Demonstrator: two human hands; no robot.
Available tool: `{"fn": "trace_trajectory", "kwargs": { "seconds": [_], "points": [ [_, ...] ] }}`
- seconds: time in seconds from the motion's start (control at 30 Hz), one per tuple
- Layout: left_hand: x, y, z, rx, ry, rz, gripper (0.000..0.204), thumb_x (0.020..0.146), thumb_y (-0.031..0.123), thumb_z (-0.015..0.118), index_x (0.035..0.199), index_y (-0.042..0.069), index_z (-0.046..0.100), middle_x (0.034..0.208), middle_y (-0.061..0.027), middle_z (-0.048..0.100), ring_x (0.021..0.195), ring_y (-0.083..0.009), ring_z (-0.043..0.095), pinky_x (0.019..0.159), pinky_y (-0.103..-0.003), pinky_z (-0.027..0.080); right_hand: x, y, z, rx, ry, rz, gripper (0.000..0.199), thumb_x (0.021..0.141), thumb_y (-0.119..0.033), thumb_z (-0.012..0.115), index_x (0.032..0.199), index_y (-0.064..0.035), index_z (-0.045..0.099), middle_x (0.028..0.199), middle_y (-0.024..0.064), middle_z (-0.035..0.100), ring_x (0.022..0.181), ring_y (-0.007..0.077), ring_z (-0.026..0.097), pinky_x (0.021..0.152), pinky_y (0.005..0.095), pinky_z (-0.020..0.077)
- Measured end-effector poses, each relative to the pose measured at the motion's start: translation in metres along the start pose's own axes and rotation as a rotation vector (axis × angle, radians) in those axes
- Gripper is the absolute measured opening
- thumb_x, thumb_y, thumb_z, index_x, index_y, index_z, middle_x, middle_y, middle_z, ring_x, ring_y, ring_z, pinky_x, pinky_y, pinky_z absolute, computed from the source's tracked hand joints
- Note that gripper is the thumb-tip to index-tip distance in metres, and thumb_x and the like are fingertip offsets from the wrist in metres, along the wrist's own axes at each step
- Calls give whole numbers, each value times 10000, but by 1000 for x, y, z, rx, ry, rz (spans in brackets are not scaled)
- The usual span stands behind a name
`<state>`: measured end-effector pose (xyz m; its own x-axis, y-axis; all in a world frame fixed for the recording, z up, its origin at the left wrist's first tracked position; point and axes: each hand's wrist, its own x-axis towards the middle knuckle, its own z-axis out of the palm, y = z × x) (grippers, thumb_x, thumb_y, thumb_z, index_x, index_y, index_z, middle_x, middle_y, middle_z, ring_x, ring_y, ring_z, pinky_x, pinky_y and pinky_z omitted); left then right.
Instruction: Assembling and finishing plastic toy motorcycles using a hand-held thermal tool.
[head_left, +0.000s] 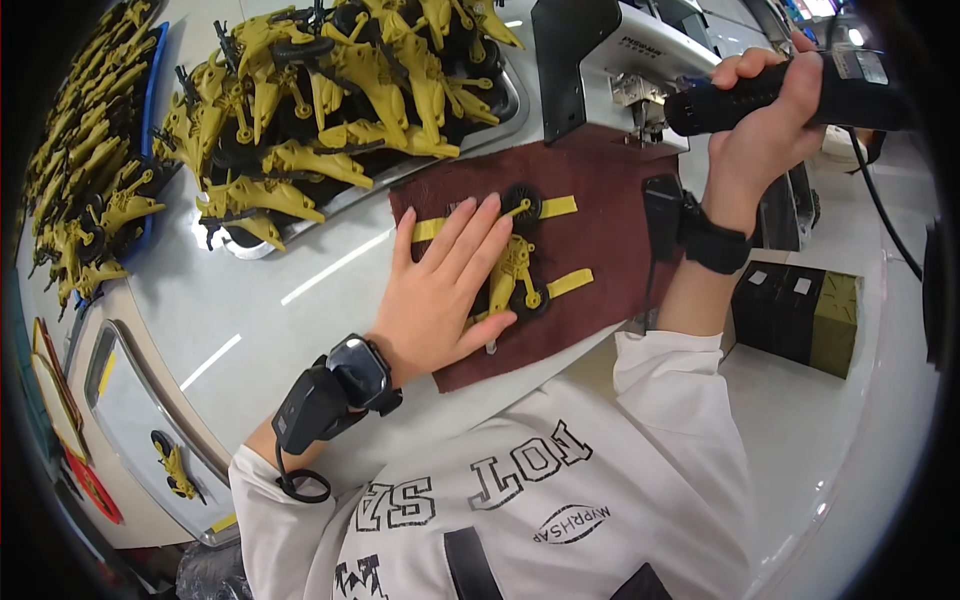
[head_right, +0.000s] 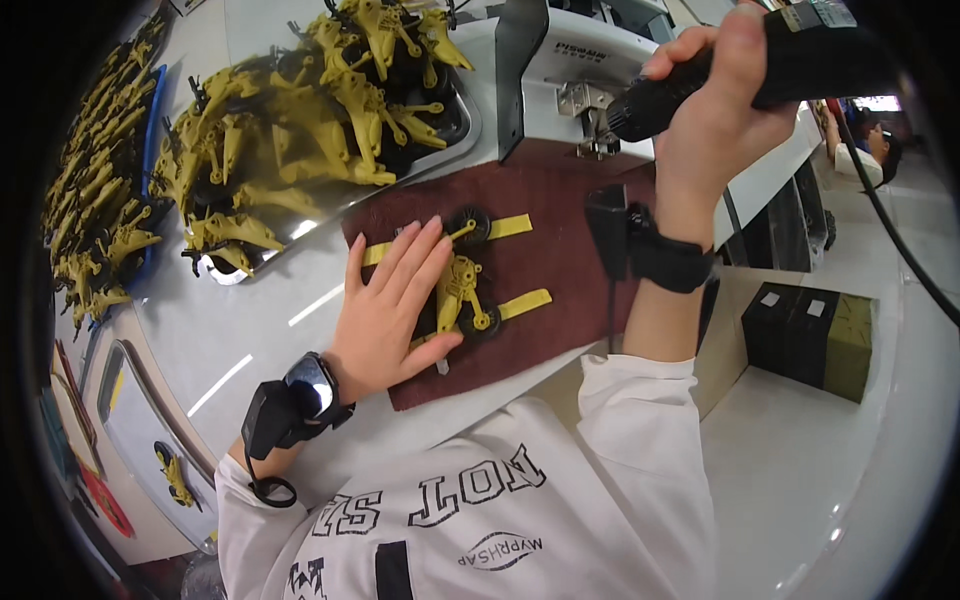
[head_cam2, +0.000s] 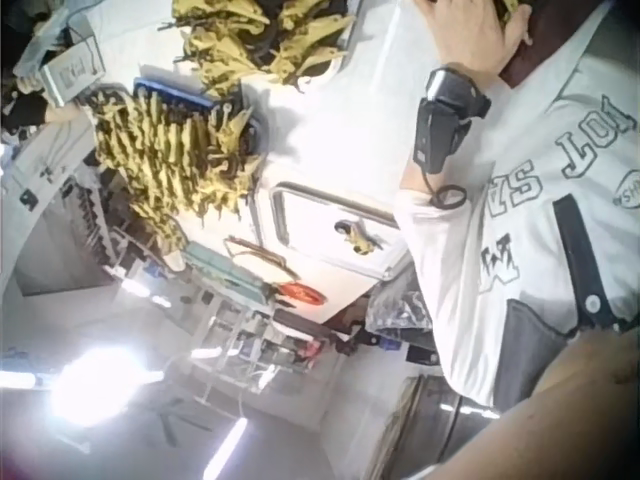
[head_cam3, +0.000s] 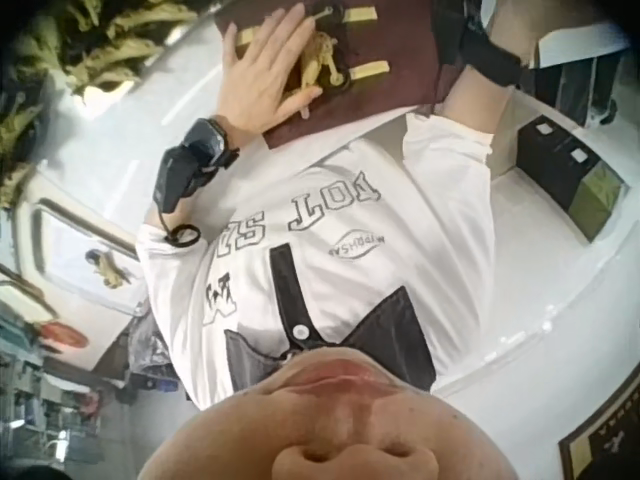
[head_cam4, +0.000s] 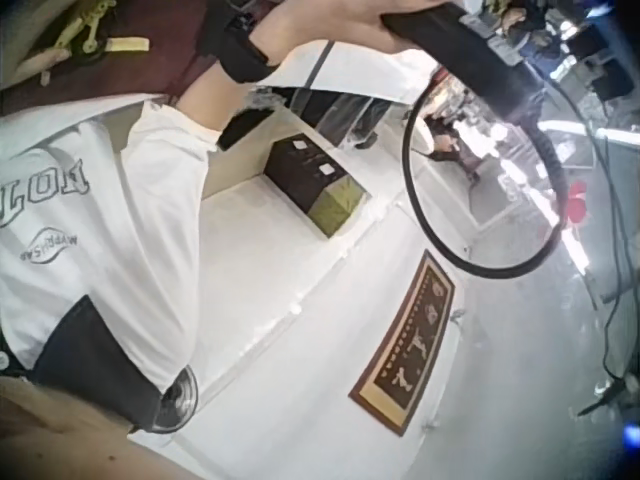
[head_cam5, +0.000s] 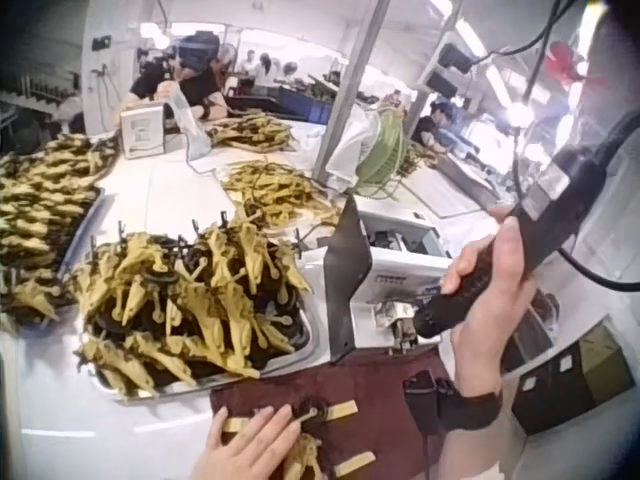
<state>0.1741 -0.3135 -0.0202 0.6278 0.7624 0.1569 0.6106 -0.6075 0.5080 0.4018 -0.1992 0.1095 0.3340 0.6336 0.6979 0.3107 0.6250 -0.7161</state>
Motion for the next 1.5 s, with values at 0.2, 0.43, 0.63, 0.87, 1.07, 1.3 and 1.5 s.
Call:
{"fn": "trace_trajectory", "kwargs": {
  "seconds": [0.2,0.43,0.63,0.87,1.07,1.3,1.5],
  "points": [
    [-10,-11,1,-19,45,-34,739,758,435,591,1360,91,334,1451,-118,256,1317,-286,280,1036,-549,136,-59,-19,-13,458,-195,302,548,867,-438,524,1189,-15,393,599,82,496,449,183,471,462,327,412],
    [-10,-2,0,-16,55,18,585,751,406,625,1280,218,459,1443,-138,262,1289,-296,315,987,-540,227,-59,-36,-15,201,-58,36,581,819,-571,485,1122,-77,444,591,58,492,490,176,466,535,346,396],
    [-8,-2,1,-30,31,47,629,739,450,621,1286,190,451,1448,-116,267,1295,-326,293,978,-560,222,4,-3,-11,66,97,46,346,886,-369,446,1038,-59,459,596,94,476,497,208,463,520,331,424],
    [-9,-4,3,-6,29,55,631,742,450,617,1293,196,446,1450,-103,270,1300,-340,278,976,-564,212,-14,-10,-8,31,-23,252,373,914,-384,425,1073,-47,454,589,59,468,492,177,448,535,332,402],
    [-8,-2,1,-34,41,64,617,739,421,632,1299,240,446,1445,-101,275,1289,-339,291,975,-558,215,-58,-39,-17,377,-150,38,638,844,-582,450,1172,-40,379,583,81,510,433,191,479,445,345,420],
    [-9,-3,3,-49,36,59,628,727,405,646,1297,235,446,1444,-97,276,1290,-325,295,976,-557,214,5,-3,2,88,85,43,361,843,-317,542,1020,-12,464,559,85,496,424,186,467,457,304,431],
    [-12,-6,4,-54,48,46,651,706,400,661,1299,241,446,1450,-86,271,1297,-321,292,982,-557,208,-30,-19,2,89,-72,315,343,894,-413,475,978,-81,473,597,46,445,478,153,397,482,311,362]
  ]
}}
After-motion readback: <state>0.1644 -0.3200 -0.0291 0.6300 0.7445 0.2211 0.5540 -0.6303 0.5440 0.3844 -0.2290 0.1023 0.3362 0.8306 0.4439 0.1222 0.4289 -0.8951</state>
